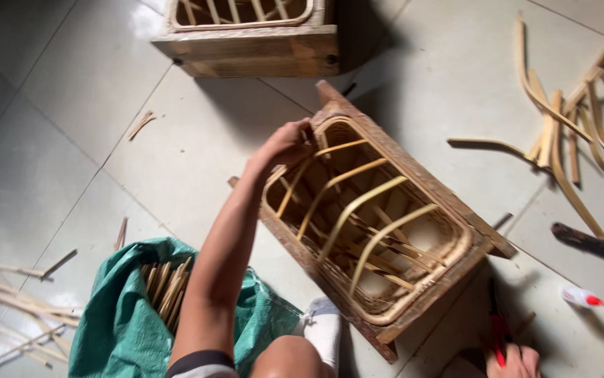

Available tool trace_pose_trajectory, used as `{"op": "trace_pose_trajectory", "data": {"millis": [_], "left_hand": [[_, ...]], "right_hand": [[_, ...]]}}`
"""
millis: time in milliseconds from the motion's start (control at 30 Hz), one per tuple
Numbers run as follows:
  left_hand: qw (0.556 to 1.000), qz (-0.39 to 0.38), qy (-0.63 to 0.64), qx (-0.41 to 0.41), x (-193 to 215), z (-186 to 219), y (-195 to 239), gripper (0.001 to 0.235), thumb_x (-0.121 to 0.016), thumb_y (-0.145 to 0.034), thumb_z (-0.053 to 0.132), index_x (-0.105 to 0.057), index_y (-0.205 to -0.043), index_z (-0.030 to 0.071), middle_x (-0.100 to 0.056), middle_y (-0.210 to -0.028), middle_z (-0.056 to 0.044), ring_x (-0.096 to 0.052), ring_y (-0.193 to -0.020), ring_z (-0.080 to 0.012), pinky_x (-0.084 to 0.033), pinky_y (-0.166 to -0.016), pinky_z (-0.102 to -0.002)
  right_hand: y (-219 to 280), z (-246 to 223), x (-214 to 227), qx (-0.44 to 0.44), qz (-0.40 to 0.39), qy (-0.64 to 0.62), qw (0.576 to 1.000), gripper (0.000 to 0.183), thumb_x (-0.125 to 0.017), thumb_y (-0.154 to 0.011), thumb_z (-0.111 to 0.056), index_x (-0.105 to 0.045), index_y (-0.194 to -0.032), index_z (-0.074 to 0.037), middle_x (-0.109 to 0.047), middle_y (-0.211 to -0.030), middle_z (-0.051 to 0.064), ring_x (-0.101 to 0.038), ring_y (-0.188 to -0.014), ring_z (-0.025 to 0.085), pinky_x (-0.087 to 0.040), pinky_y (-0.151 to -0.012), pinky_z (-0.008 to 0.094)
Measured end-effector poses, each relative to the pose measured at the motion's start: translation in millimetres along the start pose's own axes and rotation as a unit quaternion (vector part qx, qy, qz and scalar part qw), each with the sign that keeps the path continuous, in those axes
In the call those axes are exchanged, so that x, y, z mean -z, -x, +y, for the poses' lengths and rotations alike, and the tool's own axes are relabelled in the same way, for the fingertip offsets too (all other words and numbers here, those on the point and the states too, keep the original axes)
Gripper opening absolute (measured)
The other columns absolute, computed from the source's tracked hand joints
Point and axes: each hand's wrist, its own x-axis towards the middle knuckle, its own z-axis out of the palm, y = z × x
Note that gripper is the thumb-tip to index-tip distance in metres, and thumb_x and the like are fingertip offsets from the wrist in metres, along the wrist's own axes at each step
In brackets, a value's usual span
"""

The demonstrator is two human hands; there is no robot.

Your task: The person assembles a rectangular woven basket by applying glue to the frame and inserting curved bamboo strips. They use a hammer to tap the strips into place and pliers to adjust the frame, repeating the process for multiple baskets.

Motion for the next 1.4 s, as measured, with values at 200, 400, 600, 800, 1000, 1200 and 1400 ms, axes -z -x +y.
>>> {"op": "trace_pose_trajectory", "data": {"millis": [200, 400, 600, 800, 1000, 1200, 1400], "left_hand": [[0.995, 0.102, -0.001, 0.017, -22.5, 5.6, -5.2, 0.021, -0.072, -0.100, 0.022, -0.072, -0.113, 0.006, -0.073, -0.092, -0.005, -0.060, -0.080, -0.0071, -0.052, -0.071, -0.028], [0.981, 0.133, 0.134, 0.033, -35.4, 31.4, -3.6, 0.020, -0.075, -0.098, 0.020, -0.073, -0.108, 0.002, -0.071, -0.092, -0.002, -0.056, -0.080, -0.0052, -0.049, -0.071, -0.025], [0.966, 0.201, 0.161, 0.022, -25.6, -35.6, 11.0, 0.039, -0.059, -0.102, 0.032, -0.071, -0.084, 0.001, -0.064, -0.066, -0.002, -0.054, -0.064, -0.0078, -0.049, -0.057, -0.032], [0.967, 0.198, 0.119, 0.111, -28.2, -55.2, 21.5, 0.061, -0.050, -0.107, 0.048, -0.070, -0.084, -0.004, -0.058, -0.064, -0.012, -0.056, -0.061, -0.0149, -0.050, -0.059, -0.037], [0.940, 0.240, 0.228, 0.082, -24.3, -36.6, 26.4, 0.059, -0.046, -0.102, 0.048, -0.080, -0.091, 0.001, -0.076, -0.069, -0.011, -0.068, -0.063, -0.0172, -0.055, -0.064, -0.033], [0.950, 0.246, 0.179, 0.073, -21.1, -27.1, 30.7, 0.067, -0.037, -0.104, 0.052, -0.082, -0.093, 0.004, -0.074, -0.068, -0.015, -0.071, -0.061, -0.0226, -0.058, -0.072, -0.038], [0.955, 0.226, 0.174, 0.086, -21.0, -27.7, 29.2, 0.069, -0.035, -0.103, 0.053, -0.081, -0.094, 0.003, -0.063, -0.049, -0.016, -0.066, -0.050, -0.0248, -0.057, -0.067, -0.040]], "right_hand": [[-48.9, 34.2, 30.0, -0.044, 0.110, -0.341, 0.933, 0.056, -0.079, -0.093, -0.031, -0.057, -0.130, 0.005, -0.066, -0.126, 0.020, -0.071, -0.105, 0.029, -0.056, -0.086, 0.039], [-142.3, 43.5, 28.9, -0.056, 0.166, -0.529, 0.830, 0.080, -0.082, -0.090, -0.013, -0.035, -0.153, 0.003, -0.053, -0.133, 0.012, -0.065, -0.102, 0.016, -0.055, -0.081, 0.027], [-157.8, 28.1, 34.5, 0.037, 0.182, -0.416, 0.890, 0.024, -0.067, -0.117, -0.006, -0.049, -0.119, 0.010, -0.067, -0.111, 0.015, -0.069, -0.092, 0.019, -0.057, -0.077, 0.030], [-186.2, -103.2, 147.8, 0.284, 0.101, -0.218, 0.928, 0.032, -0.072, -0.112, -0.014, -0.058, -0.129, 0.009, -0.069, -0.100, 0.017, -0.067, -0.080, 0.022, -0.056, -0.073, 0.030], [-221.5, -320.4, 223.8, 0.528, 0.138, 0.063, 0.835, 0.051, -0.077, -0.090, -0.039, -0.071, -0.135, -0.015, -0.075, -0.115, 0.007, -0.069, -0.097, 0.021, -0.059, -0.081, 0.035], [-239.7, -431.5, 210.9, 0.573, 0.216, 0.138, 0.778, 0.041, -0.079, -0.091, -0.037, -0.074, -0.129, -0.020, -0.075, -0.115, 0.001, -0.067, -0.104, 0.022, -0.058, -0.086, 0.031], [-245.4, -450.1, 199.9, 0.592, 0.250, 0.156, 0.750, 0.030, -0.080, -0.096, -0.034, -0.075, -0.122, -0.020, -0.073, -0.108, 0.000, -0.065, -0.105, 0.018, -0.055, -0.087, 0.033]]}}
